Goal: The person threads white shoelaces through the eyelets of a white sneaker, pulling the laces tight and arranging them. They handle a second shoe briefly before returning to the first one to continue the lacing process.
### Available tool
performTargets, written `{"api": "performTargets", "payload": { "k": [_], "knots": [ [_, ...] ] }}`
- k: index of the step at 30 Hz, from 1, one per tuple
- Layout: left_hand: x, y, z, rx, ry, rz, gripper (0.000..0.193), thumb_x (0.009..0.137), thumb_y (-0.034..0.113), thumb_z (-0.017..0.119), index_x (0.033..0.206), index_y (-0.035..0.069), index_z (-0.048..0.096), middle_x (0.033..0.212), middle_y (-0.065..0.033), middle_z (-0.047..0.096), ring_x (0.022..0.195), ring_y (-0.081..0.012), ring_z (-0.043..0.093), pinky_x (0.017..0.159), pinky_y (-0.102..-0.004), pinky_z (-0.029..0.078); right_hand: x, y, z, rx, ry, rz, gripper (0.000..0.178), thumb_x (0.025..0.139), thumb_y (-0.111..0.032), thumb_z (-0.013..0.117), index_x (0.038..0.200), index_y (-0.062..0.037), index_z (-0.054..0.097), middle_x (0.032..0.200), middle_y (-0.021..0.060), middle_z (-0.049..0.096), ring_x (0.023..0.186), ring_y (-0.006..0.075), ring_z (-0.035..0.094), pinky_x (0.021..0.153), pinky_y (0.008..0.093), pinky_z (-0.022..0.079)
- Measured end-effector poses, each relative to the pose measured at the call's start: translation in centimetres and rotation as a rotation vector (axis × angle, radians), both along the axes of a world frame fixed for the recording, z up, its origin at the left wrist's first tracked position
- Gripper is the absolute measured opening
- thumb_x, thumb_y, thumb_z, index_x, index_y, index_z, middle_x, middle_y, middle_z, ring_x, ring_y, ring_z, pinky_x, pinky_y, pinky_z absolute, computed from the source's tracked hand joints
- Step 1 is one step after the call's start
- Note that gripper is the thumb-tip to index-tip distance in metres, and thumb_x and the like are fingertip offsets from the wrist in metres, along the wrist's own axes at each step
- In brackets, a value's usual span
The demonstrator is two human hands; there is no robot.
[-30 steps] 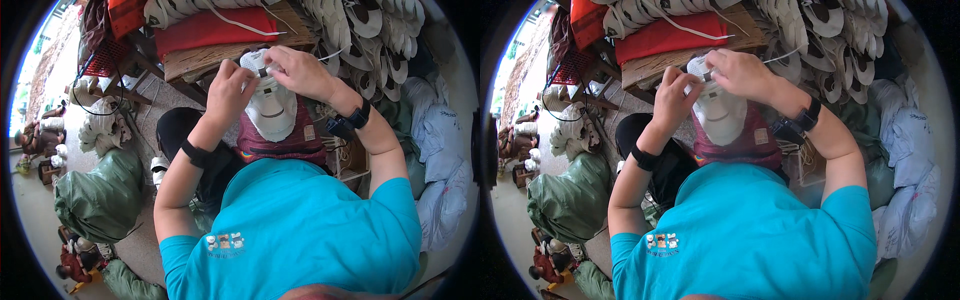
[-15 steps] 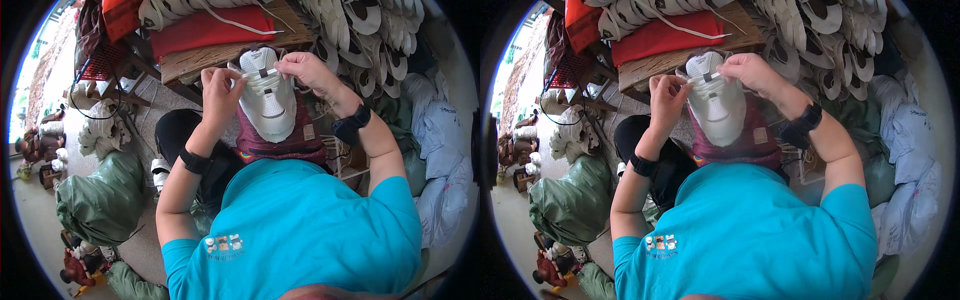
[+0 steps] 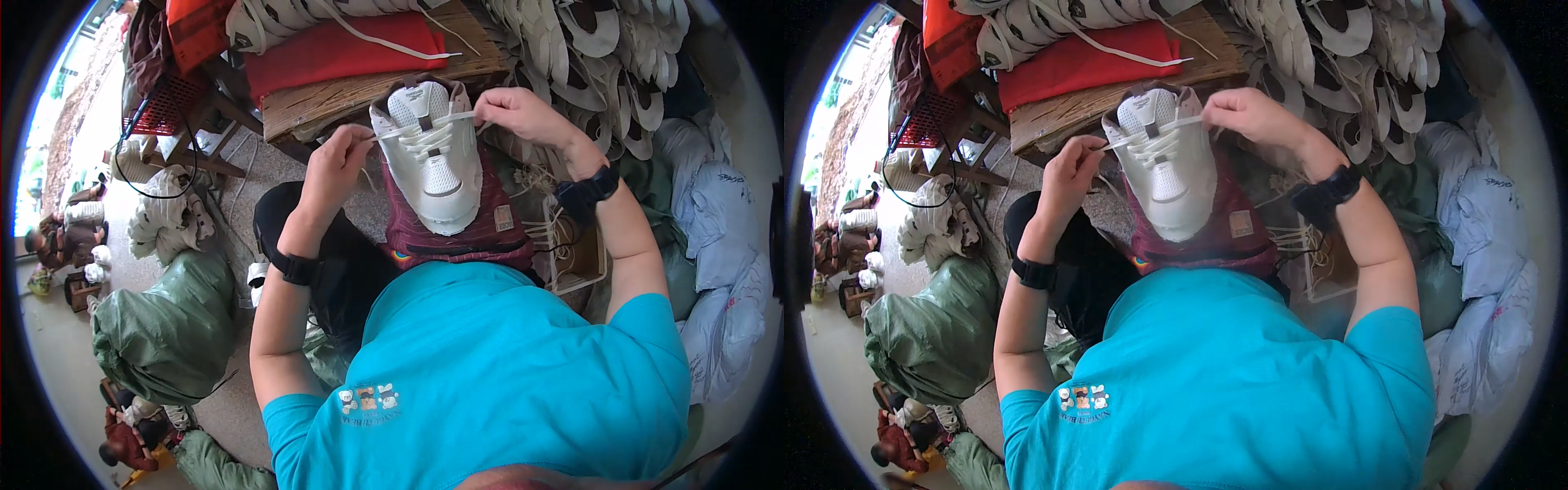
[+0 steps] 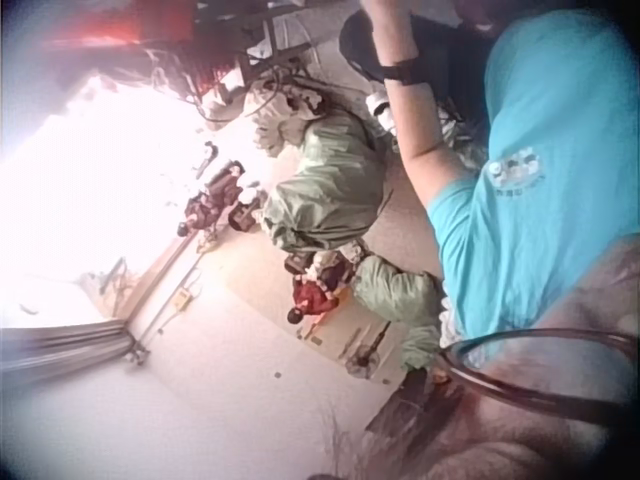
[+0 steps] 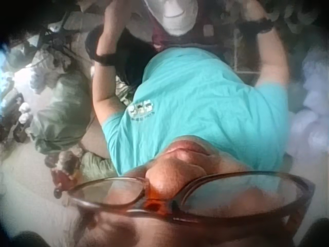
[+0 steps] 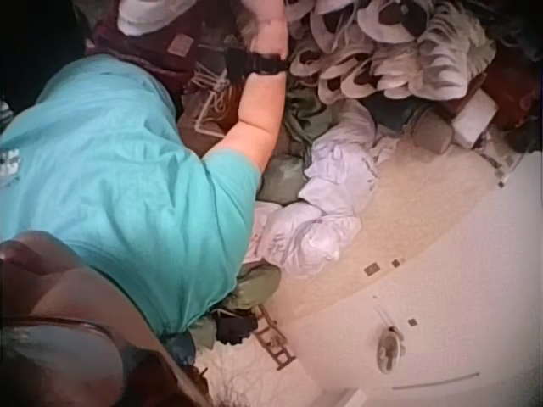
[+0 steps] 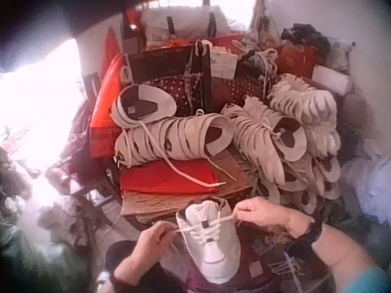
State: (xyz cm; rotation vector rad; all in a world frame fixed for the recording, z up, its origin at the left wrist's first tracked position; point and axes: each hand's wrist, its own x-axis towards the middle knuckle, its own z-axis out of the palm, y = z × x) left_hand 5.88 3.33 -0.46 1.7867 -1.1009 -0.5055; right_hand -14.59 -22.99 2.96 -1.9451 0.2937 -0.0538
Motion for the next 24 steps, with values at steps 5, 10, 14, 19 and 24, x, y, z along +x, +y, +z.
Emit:
{"api": "performTargets", "payload": {
  "k": [5,10,14,19,24],
  "knots": [
    [3.7,2.9,-0.7,-0.014,-0.639,0.038,0.012,0.087,0.010,0.068,0.099,0.008,0.069,0.087,-0.0124,0.060,0.080,-0.0325,0.062,0.071,-0.0399,0.051,-3.6,-2.4,-2.3,-0.400,-0.021,-0.034,0.019,0.095,-0.019,0.060,0.095,-0.0022,0.069,0.094,0.0054,0.069,0.090,0.0170,0.064,0.082,0.0283,0.048],
    [6.3,5.1,-1.1,0.190,-0.070,0.419,0.015,0.097,0.013,0.059,0.108,0.006,0.065,0.101,-0.0132,0.069,0.095,-0.0299,0.069,0.081,-0.0355,0.054,-5.0,-2.8,-2.1,-0.395,0.207,-0.363,0.019,0.095,-0.019,0.062,0.100,-0.0016,0.068,0.101,0.0092,0.070,0.089,0.0208,0.066,0.079,0.0304,0.051],
    [7.1,5.5,-1.8,-0.375,0.923,0.410,0.022,0.101,0.011,0.053,0.118,-0.004,0.055,0.108,-0.0151,0.066,0.101,-0.0237,0.067,0.092,-0.0350,0.055,-4.9,-3.8,-3.9,0.505,-0.151,-0.691,0.023,0.098,-0.016,0.057,0.111,0.0017,0.063,0.106,0.0148,0.070,0.090,0.0225,0.068,0.079,0.0309,0.055],
    [14.4,11.7,-5.5,-0.724,1.362,0.267,0.019,0.098,0.002,0.052,0.117,-0.002,0.053,0.097,-0.0097,0.061,0.077,-0.0154,0.056,0.073,-0.0284,0.047,-8.0,-11.1,-6.1,0.988,-0.494,-0.879,0.018,0.098,-0.005,0.053,0.111,0.0056,0.059,0.105,0.0193,0.067,0.088,0.0215,0.067,0.076,0.0292,0.057],
    [15.3,15.2,-4.4,-0.710,1.033,0.728,0.021,0.100,0.002,0.045,0.120,-0.001,0.052,0.093,-0.0096,0.063,0.063,-0.0108,0.048,0.057,-0.0235,0.038,-11.4,-14.3,-5.2,0.679,-0.644,-1.158,0.020,0.098,-0.004,0.049,0.112,0.0028,0.061,0.095,0.0128,0.066,0.060,0.0088,0.050,0.051,0.0216,0.040]
  ]
}}
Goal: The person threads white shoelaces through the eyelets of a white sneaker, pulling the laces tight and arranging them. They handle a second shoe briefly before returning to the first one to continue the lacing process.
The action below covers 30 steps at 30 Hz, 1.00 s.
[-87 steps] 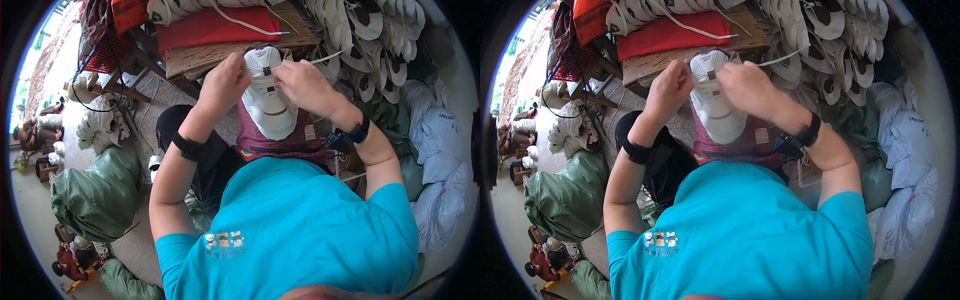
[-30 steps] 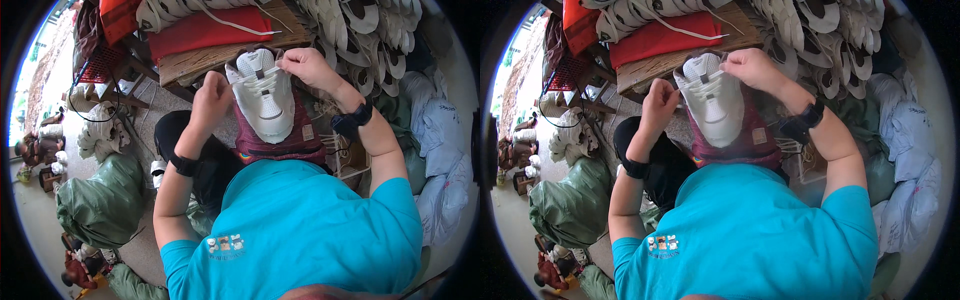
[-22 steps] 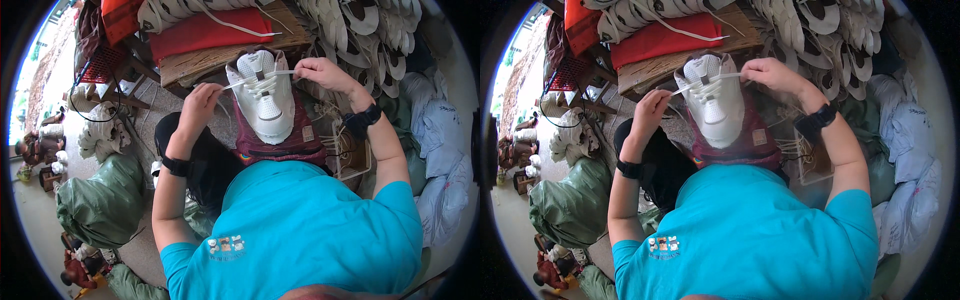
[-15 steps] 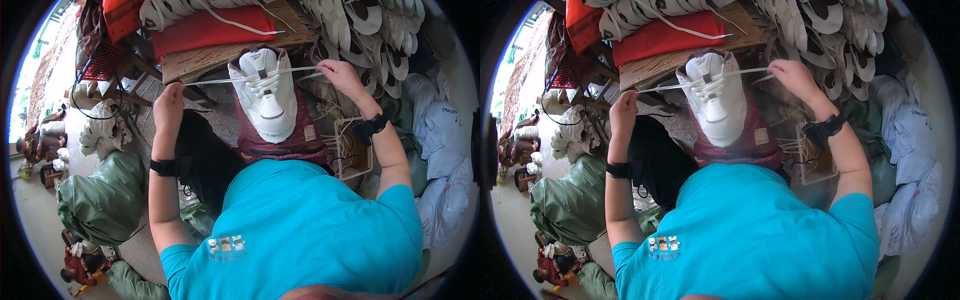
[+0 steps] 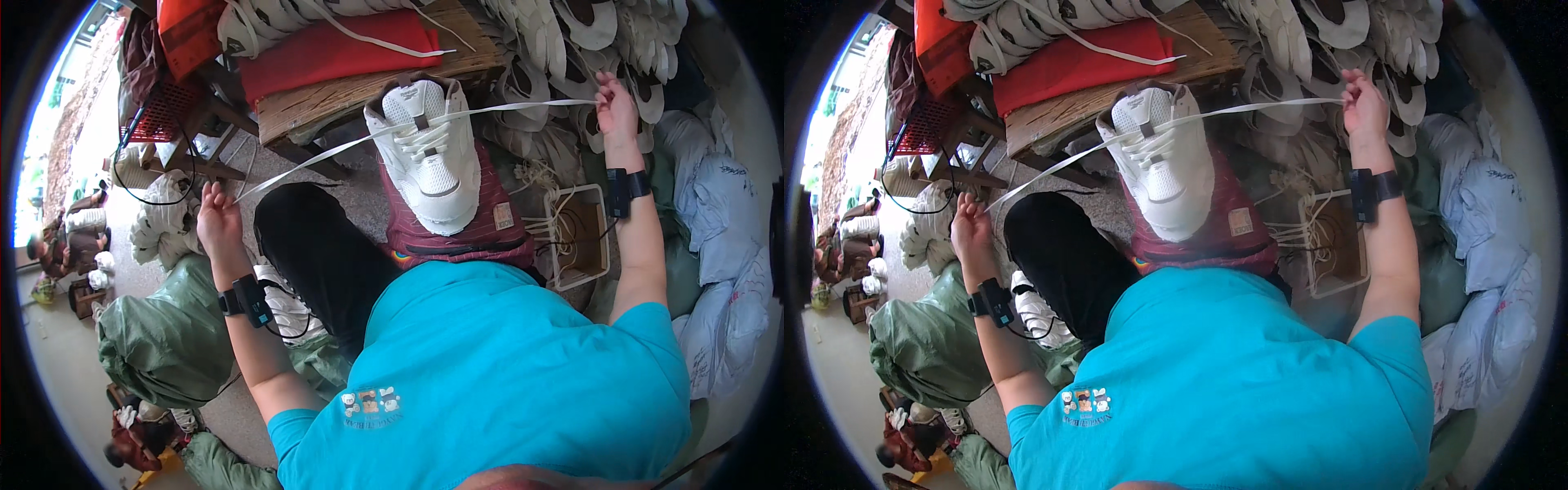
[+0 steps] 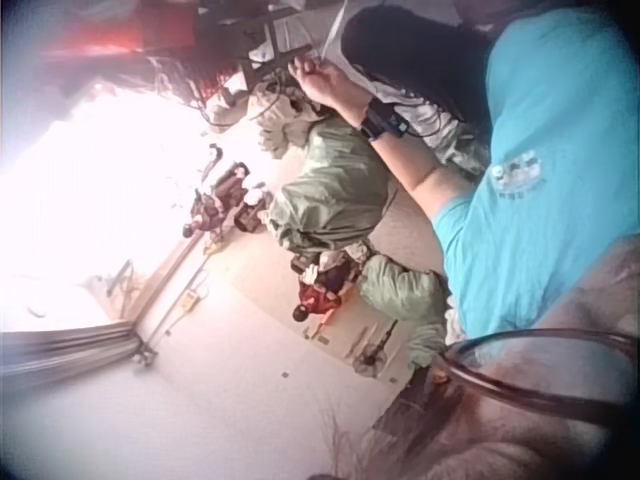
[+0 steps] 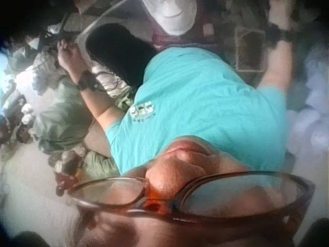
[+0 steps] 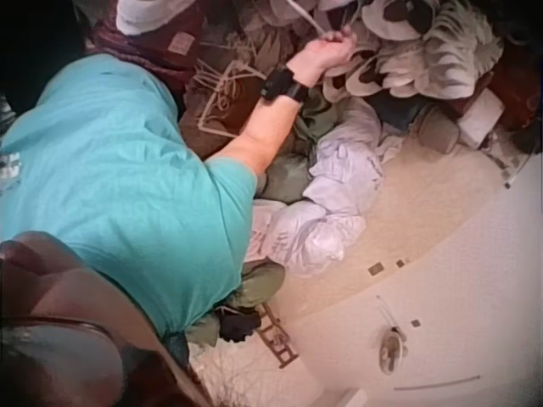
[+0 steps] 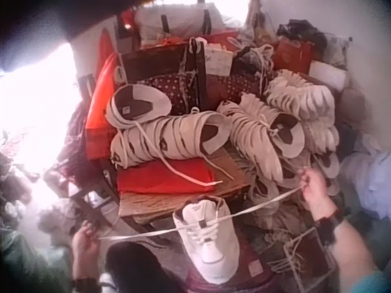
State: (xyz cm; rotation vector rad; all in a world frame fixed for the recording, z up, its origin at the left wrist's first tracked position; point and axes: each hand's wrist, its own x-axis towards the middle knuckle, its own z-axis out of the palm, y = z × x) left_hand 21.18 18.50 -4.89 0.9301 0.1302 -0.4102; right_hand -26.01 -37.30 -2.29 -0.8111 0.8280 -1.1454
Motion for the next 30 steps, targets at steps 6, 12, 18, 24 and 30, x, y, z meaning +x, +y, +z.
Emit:
{"api": "performTargets", "payload": {
  "k": [6,12,18,24,30],
  "knots": [
    [-7.2,-6.4,3.2,0.478,-0.541,-0.148,0.027,0.101,0.009,0.049,0.127,0.000,0.048,0.097,-0.0114,0.069,0.061,-0.0056,0.047,0.053,-0.0191,0.040,3.9,7.2,1.3,-0.156,0.335,0.293,0.027,0.094,-0.012,0.057,0.118,-0.0007,0.060,0.077,0.0004,0.060,0.050,0.0023,0.037,0.042,0.0173,0.025],
    [-15.9,-15.2,5.2,0.261,-0.507,-0.495,0.026,0.102,0.019,0.055,0.119,0.000,0.055,0.103,-0.0110,0.070,0.081,-0.0098,0.063,0.073,-0.0225,0.049,10.7,17.3,3.7,-0.406,0.408,0.713,0.030,0.099,-0.019,0.054,0.124,-0.0028,0.050,0.089,0.0045,0.068,0.063,0.0060,0.057,0.054,0.0209,0.044],
    [-18.3,-17.1,4.6,0.298,-0.361,-0.681,0.021,0.102,0.021,0.057,0.105,0.001,0.062,0.087,-0.0045,0.067,0.073,-0.0077,0.059,0.063,-0.0216,0.043,11.7,18.5,3.7,-0.565,0.625,0.808,0.010,0.096,-0.015,0.061,0.096,-0.0047,0.062,0.078,-0.0018,0.062,0.066,0.0034,0.054,0.057,0.0202,0.044],
    [-17.9,-16.7,4.2,0.400,-0.463,-0.735,0.020,0.100,0.021,0.060,0.100,0.002,0.064,0.078,0.0026,0.060,0.062,-0.0031,0.045,0.055,-0.0199,0.035,12.9,18.8,6.0,-1.182,1.004,0.672,0.007,0.088,-0.010,0.061,0.092,-0.0045,0.059,0.072,0.0055,0.062,0.064,0.0141,0.061,0.057,0.0313,0.048],
    [-17.4,-16.5,4.3,0.557,-0.551,-0.746,0.016,0.096,0.017,0.063,0.090,0.002,0.066,0.074,0.0062,0.057,0.063,-0.0013,0.043,0.055,-0.0197,0.033,13.9,19.9,6.3,-1.902,1.191,0.445,0.012,0.086,-0.012,0.060,0.091,-0.0044,0.053,0.067,0.0109,0.064,0.066,0.0279,0.067,0.060,0.0378,0.051]
  ]
}}
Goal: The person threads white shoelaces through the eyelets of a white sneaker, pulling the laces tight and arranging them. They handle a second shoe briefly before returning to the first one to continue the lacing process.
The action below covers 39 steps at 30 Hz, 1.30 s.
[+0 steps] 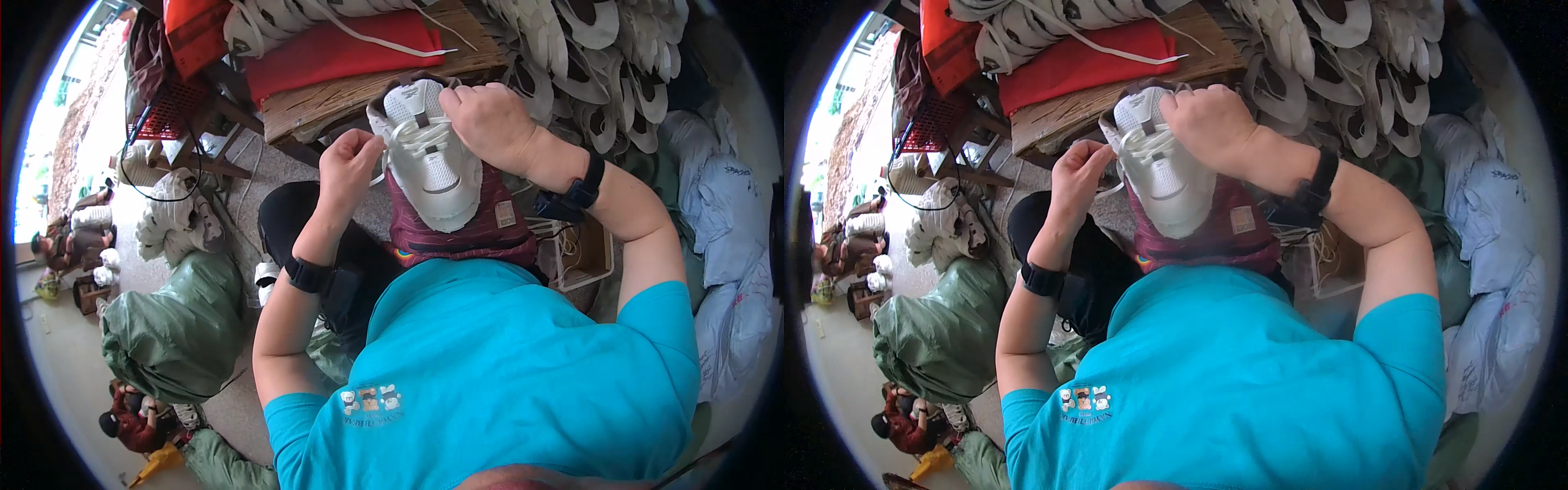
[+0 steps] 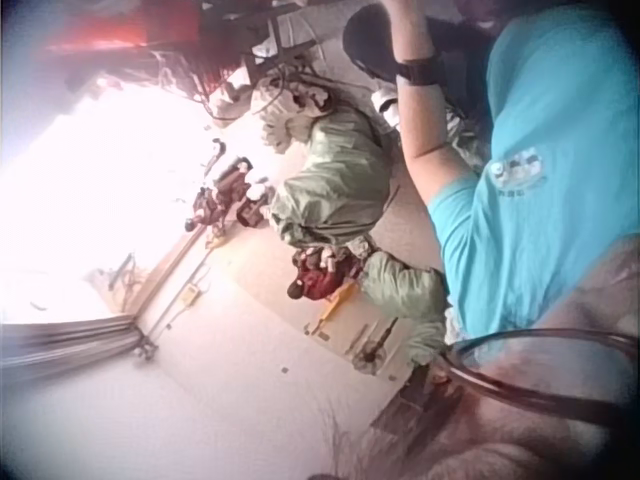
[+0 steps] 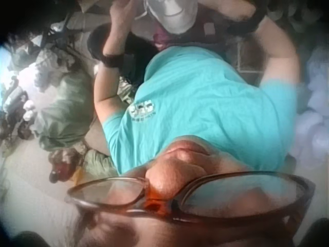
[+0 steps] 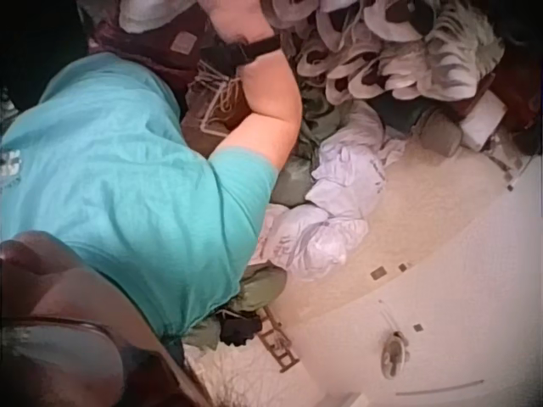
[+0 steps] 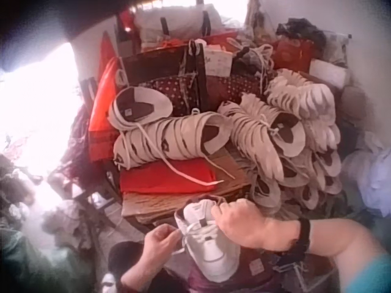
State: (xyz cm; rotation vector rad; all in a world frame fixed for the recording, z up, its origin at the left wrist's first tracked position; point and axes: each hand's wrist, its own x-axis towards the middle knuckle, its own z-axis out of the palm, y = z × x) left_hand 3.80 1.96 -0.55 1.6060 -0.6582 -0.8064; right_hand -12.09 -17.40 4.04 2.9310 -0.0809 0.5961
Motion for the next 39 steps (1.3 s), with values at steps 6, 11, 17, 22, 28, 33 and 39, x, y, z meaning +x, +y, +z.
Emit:
{"api": "performTargets", "payload": {
  "k": [6,11,17,22,28,33,39],
  "knots": [
    [0.4,-0.7,0.7,0.155,-0.236,-0.012,0.016,0.089,0.016,0.064,0.084,0.001,0.065,0.070,-0.0011,0.060,0.062,-0.0083,0.052,0.057,-0.0271,0.041,0.2,-0.1,1.0,0.006,0.228,-0.046,0.023,0.085,-0.012,0.061,0.104,-0.0018,0.053,0.062,0.0076,0.062,0.061,0.0275,0.066,0.063,0.0379,0.051],
    [0.4,-1.5,1.8,0.211,-0.747,-0.091,0.012,0.086,0.014,0.068,0.085,0.004,0.063,0.072,-0.0049,0.058,0.068,-0.0173,0.057,0.063,-0.0314,0.046,0.7,-1.4,2.5,-0.069,0.274,0.084,0.023,0.081,-0.013,0.066,0.101,-0.0058,0.058,0.082,0.0086,0.062,0.087,0.0261,0.062,0.083,0.0411,0.046],
    [2.3,-2.2,5.6,-0.092,-1.117,-0.208,0.026,0.080,0.014,0.073,0.100,0.005,0.060,0.100,-0.0108,0.058,0.092,-0.0319,0.061,0.078,-0.0411,0.050,1.9,-4.5,4.1,0.108,0.323,0.284,0.028,0.069,-0.013,0.079,0.093,-0.0120,0.063,0.105,0.0030,0.056,0.106,0.0237,0.051,0.090,0.0394,0.042],
    [5.1,-3.0,6.0,0.107,-0.921,-0.560,0.022,0.084,0.020,0.071,0.100,0.007,0.064,0.097,-0.0099,0.058,0.091,-0.0301,0.063,0.079,-0.0412,0.051,3.3,-5.9,3.9,0.262,0.487,0.300,0.014,0.080,-0.020,0.072,0.088,-0.0100,0.069,0.096,0.0039,0.061,0.108,0.0261,0.053,0.092,0.0410,0.042],
    [4.8,-3.8,4.5,0.175,-0.844,-0.536,0.022,0.085,0.028,0.071,0.091,0.007,0.073,0.101,-0.0114,0.057,0.092,-0.0286,0.062,0.080,-0.0392,0.051,5.0,-6.4,3.5,0.715,0.686,0.084,0.022,0.080,-0.024,0.070,0.079,-0.0026,0.069,0.087,0.0056,0.061,0.082,0.0220,0.057,0.074,0.0349,0.046],
    [4.5,-3.1,2.3,0.063,-0.713,-0.347,0.017,0.082,0.020,0.073,0.083,0.003,0.072,0.097,-0.0067,0.054,0.095,-0.0202,0.052,0.079,-0.0293,0.046,4.4,-4.8,1.0,1.224,0.500,-0.164,0.020,0.076,-0.020,0.071,0.077,-0.0003,0.068,0.083,0.0029,0.060,0.076,0.0127,0.054,0.070,0.0287,0.043],
    [0.8,-3.9,0.9,-0.068,-0.521,0.122,0.019,0.082,0.021,0.074,0.079,0.002,0.073,0.100,-0.0049,0.057,0.102,-0.0179,0.051,0.087,-0.0284,0.044,4.4,-4.2,0.5,1.508,0.287,-0.249,0.017,0.085,-0.019,0.070,0.078,-0.0037,0.070,0.082,0.0008,0.064,0.075,0.0107,0.056,0.072,0.0272,0.043]
  ]
}}
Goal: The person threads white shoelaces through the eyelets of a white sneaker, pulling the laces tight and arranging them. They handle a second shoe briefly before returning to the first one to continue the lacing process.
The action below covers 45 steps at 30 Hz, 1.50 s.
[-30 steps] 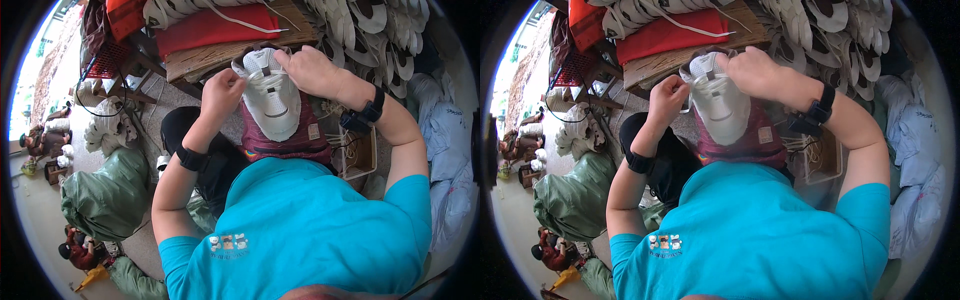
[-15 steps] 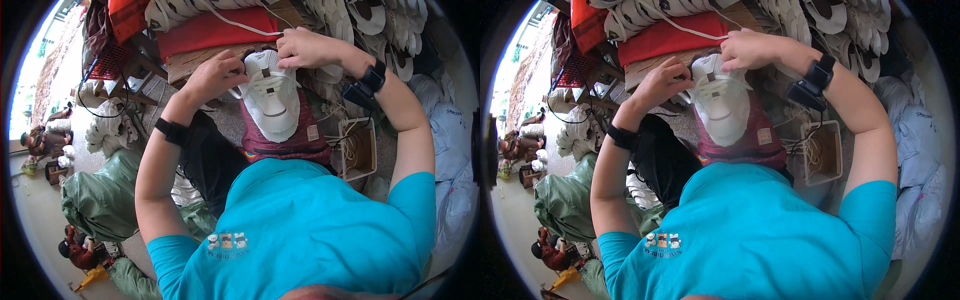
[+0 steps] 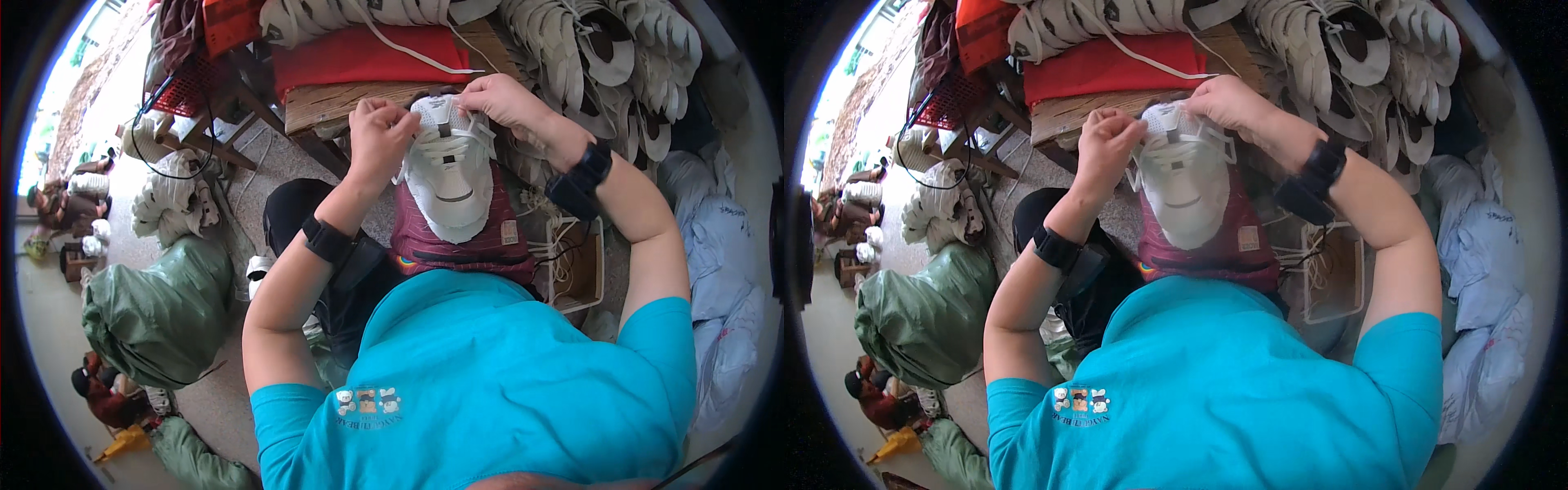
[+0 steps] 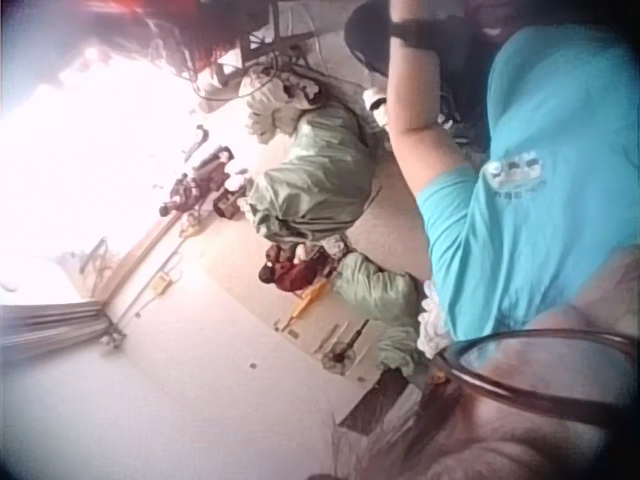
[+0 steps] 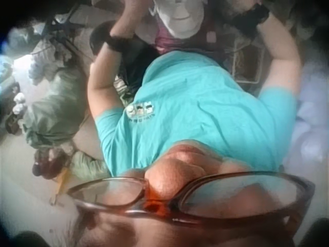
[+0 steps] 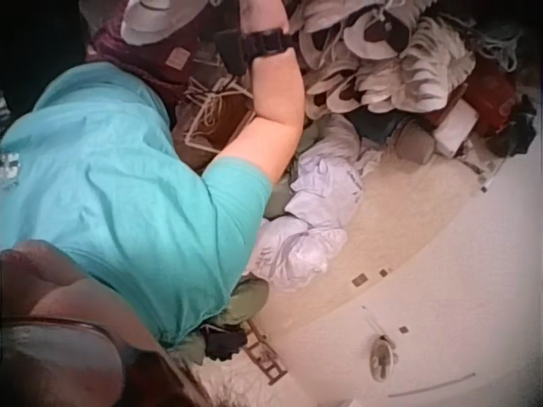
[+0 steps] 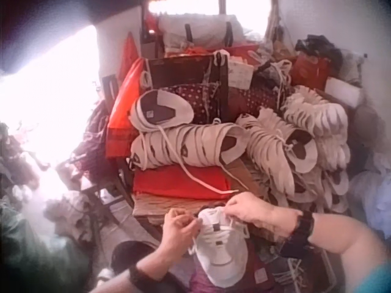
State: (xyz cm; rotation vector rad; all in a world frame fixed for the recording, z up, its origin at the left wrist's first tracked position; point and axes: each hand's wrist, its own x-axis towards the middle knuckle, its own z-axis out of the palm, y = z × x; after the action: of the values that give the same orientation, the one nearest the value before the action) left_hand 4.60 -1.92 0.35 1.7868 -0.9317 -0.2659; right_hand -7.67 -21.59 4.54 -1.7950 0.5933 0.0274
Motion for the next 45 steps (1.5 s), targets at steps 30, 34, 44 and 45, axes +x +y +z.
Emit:
{"api": "performTargets", "payload": {
  "k": [30,34,44,45],
  "knots": [
    [0.1,-0.2,3.6,-0.267,0.825,-0.386,0.016,0.094,0.014,0.060,0.100,0.002,0.069,0.097,-0.0008,0.068,0.085,-0.0075,0.058,0.079,-0.0265,0.047,0.9,6.7,6.8,0.059,-0.613,0.248,0.017,0.101,-0.013,0.052,0.108,-0.0022,0.064,0.096,0.0029,0.067,0.087,0.0064,0.061,0.077,0.0212,0.050],
    [0.7,-0.2,2.9,-0.551,0.942,-0.188,0.026,0.103,0.021,0.051,0.108,0.001,0.065,0.105,-0.0056,0.067,0.099,-0.0155,0.060,0.089,-0.0333,0.047,0.7,6.1,6.0,0.258,-0.712,0.143,0.026,0.102,-0.009,0.045,0.124,0.0008,0.054,0.112,0.0129,0.066,0.095,0.0146,0.066,0.088,0.0278,0.054],
    [8.3,7.3,-2.8,-0.781,1.131,-0.092,0.026,0.105,0.018,0.046,0.104,-0.002,0.064,0.093,-0.0074,0.064,0.070,-0.0111,0.049,0.068,-0.0284,0.044,-3.6,-4.2,2.0,-0.470,-0.566,-0.329,0.033,0.101,-0.008,0.044,0.131,0.0029,0.040,0.099,0.0135,0.071,0.058,0.0110,0.059,0.057,0.0237,0.051],
    [7.9,7.4,-2.5,-0.723,1.047,-0.063,0.026,0.104,0.019,0.047,0.104,-0.001,0.065,0.092,-0.0064,0.065,0.069,-0.0099,0.049,0.066,-0.0268,0.043,-3.7,-4.1,1.0,-0.428,-0.517,-0.294,0.030,0.100,-0.008,0.044,0.128,0.0025,0.041,0.096,0.0129,0.071,0.056,0.0109,0.059,0.055,0.0241,0.050]
  ]
}}
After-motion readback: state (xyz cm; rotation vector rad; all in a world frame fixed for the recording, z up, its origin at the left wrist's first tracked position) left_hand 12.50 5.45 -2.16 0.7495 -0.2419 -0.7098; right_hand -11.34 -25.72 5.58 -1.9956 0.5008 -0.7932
